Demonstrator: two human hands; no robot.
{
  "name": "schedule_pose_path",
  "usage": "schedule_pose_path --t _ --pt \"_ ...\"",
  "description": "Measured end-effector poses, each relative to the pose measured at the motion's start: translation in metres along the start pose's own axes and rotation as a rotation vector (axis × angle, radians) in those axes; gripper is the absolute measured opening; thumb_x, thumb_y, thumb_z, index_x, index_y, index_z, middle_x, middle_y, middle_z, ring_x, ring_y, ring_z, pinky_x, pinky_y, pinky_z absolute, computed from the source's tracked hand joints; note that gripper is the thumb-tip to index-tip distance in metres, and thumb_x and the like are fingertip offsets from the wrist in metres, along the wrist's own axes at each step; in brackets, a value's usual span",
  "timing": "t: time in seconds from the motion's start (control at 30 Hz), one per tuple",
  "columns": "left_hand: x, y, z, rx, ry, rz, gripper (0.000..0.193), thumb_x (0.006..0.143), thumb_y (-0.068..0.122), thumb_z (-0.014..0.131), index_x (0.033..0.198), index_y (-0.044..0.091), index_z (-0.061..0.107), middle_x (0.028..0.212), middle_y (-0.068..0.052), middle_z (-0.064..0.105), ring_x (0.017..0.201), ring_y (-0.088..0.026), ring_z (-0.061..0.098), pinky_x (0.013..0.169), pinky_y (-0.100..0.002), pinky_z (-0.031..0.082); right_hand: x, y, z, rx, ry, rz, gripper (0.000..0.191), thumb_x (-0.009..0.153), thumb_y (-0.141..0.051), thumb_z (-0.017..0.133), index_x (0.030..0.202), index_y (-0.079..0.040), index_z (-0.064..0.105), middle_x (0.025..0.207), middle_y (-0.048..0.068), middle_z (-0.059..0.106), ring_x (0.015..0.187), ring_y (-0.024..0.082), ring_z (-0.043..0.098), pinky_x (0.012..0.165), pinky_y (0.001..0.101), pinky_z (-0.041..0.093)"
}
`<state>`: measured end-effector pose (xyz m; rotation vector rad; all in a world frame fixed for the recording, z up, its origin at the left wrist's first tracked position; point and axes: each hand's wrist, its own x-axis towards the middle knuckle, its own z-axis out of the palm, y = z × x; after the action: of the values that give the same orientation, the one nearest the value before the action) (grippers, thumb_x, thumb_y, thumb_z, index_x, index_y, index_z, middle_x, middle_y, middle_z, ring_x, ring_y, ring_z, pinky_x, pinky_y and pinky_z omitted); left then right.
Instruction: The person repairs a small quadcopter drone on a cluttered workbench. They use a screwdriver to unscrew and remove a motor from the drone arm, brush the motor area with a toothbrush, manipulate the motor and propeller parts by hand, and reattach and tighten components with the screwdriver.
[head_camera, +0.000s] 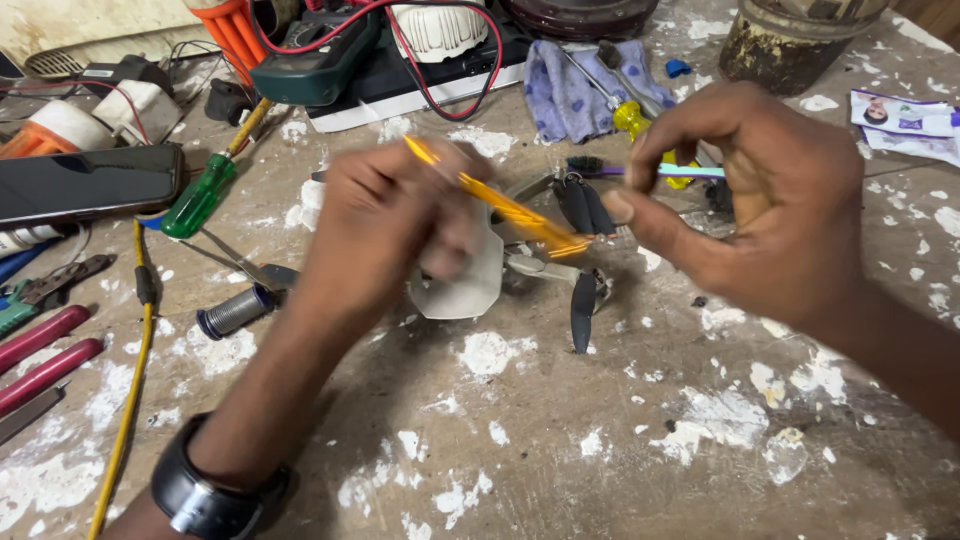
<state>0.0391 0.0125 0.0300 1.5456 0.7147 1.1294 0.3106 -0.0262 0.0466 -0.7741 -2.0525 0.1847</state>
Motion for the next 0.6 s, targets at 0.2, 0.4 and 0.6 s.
schedule_pose_path --t 0.2,0.4,0.6 --pt "0.011 -0.022 -0.025 -0.275 0.19 -0.08 0.041 0.108 0.042 0.055 0.084 0.009 0.058 0.059 0.006 0.035 0.05 -0.008 0.033 0.048 -0.026 0.028 -0.003 0.014 -0.015 -0.189 -0.512 -0.259 0.045 0.076 -0.034 0.086 0.115 -0.019 0.07 0.106 -0.007 0.076 0.134 0.023 0.06 0.118 0.0572 0.03" --pt "0.011 -0.032 -0.021 -0.119 0.165 -0.191 0.041 0.105 0.039 0.056 0.083 0.005 0.061 0.056 0.003 0.042 0.049 -0.01 0.044 0.049 -0.027 0.035 -0.011 0.002 -0.019 -0.336 -0.593 -0.21 0.099 0.073 -0.04 0.084 0.16 -0.021 0.041 0.138 -0.004 0.069 0.148 0.029 0.044 0.123 0.0614 0.014" --pt "0.01 -0.027 -0.021 -0.107 0.169 -0.209 0.041 0.106 0.038 0.056 0.084 0.004 0.062 0.057 0.003 0.041 0.05 -0.009 0.044 0.049 -0.027 0.035 0.0 -0.004 -0.024 -0.215 -0.463 -0.296 0.103 0.072 -0.051 0.084 0.158 -0.018 0.037 0.143 -0.001 0.064 0.146 0.032 0.045 0.124 0.0597 0.012"
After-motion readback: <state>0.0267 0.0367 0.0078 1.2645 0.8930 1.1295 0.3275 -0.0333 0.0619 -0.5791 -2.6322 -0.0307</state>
